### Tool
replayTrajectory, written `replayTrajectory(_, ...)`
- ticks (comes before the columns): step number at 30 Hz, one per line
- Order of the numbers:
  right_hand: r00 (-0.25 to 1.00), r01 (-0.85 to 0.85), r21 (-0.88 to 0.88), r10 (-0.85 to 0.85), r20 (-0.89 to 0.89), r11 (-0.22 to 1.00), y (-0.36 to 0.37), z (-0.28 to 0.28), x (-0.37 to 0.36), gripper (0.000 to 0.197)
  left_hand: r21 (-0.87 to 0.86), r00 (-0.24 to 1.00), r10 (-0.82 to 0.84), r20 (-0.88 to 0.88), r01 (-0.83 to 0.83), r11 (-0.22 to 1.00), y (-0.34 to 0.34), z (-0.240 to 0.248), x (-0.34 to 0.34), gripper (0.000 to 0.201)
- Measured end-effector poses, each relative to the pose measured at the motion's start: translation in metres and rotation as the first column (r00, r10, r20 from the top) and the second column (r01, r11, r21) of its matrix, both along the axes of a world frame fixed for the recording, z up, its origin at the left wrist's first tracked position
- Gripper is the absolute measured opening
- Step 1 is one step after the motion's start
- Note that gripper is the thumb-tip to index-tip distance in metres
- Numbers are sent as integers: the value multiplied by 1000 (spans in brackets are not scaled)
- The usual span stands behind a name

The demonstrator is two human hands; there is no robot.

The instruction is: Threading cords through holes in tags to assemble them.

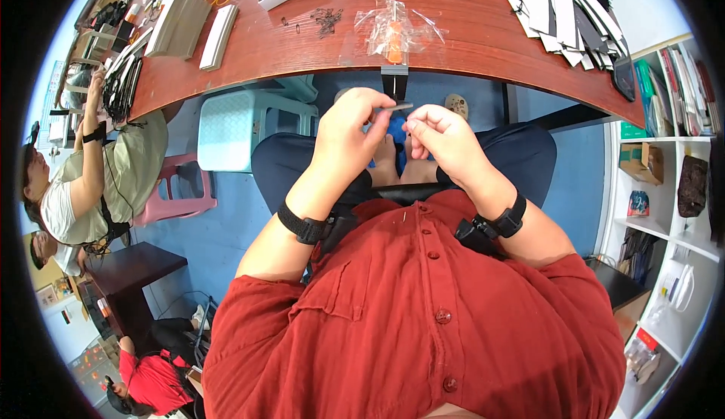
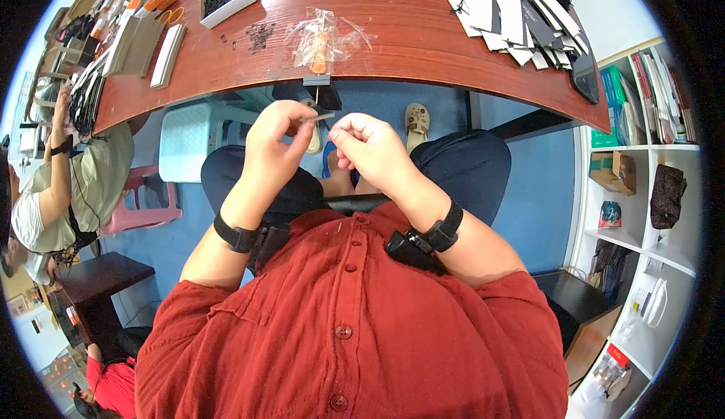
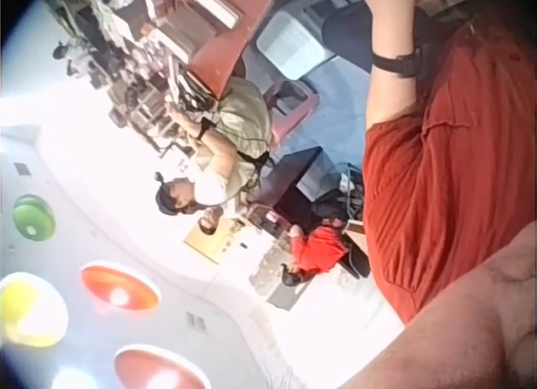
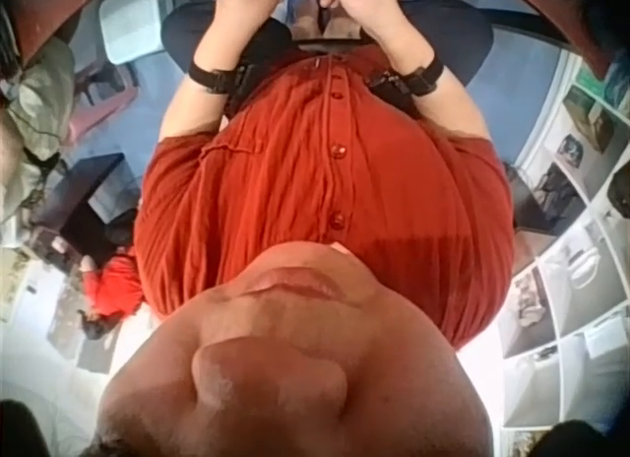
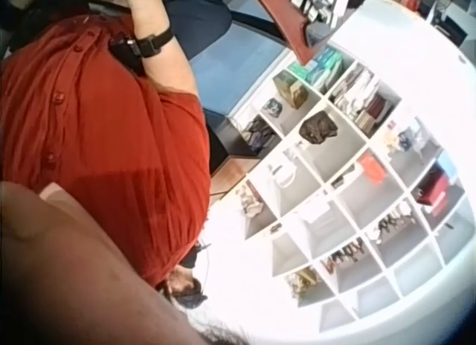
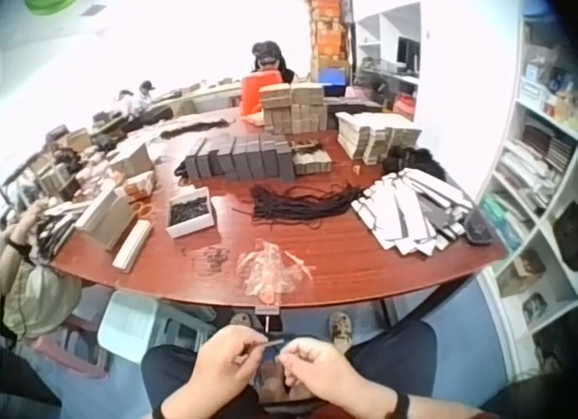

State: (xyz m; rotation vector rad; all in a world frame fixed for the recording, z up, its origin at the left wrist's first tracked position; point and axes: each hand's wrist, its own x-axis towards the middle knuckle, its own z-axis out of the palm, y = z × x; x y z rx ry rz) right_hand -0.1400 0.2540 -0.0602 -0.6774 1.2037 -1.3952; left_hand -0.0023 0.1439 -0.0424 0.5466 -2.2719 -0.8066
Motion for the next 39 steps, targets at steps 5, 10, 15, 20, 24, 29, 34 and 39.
replayTrajectory(5, 999, -24, 29, 23, 28, 999, 0, 6, -4, 17, -16, 982, -187, -34, 186, 982, 1, 1, 1, 14)
replayTrajectory(10, 996, -6, 60, 11, -90, 998, -7, 6, 5, 19, 866, 992, -8, -124, 112, 487, -8, -12, -4, 13)
replayTrajectory(15, 987, 34, 60, -24, -162, 998, -5, 19, 0, 19, 854, 993, -44, -106, 113, 508, -9, -1, -6, 11)
replayTrajectory(20, 941, 0, -28, -10, -338, 1000, -8, 8, -4, 20, 891, 982, -87, -168, 189, 413, 0, 8, -2, 5)
replayTrajectory(24, 901, -64, 99, 100, -423, 993, -4, 10, -4, 20, 920, 963, -51, -264, 268, 287, 5, 12, 5, 9)
replayTrajectory(29, 963, -157, 225, 200, -182, 962, 7, -2, -7, 11, 912, 953, -303, -5, 129, 389, 22, 19, 5, 22)
replayTrajectory(34, 997, -81, 218, 81, 9, 973, 13, -16, -5, 25, 303, 878, -336, 340, 236, 923, 22, 21, 5, 28)
replayTrajectory(39, 883, -301, 295, 382, -273, 907, 2, -1, -2, 41, -91, 813, -110, 571, 195, 977, 25, 9, 8, 9)
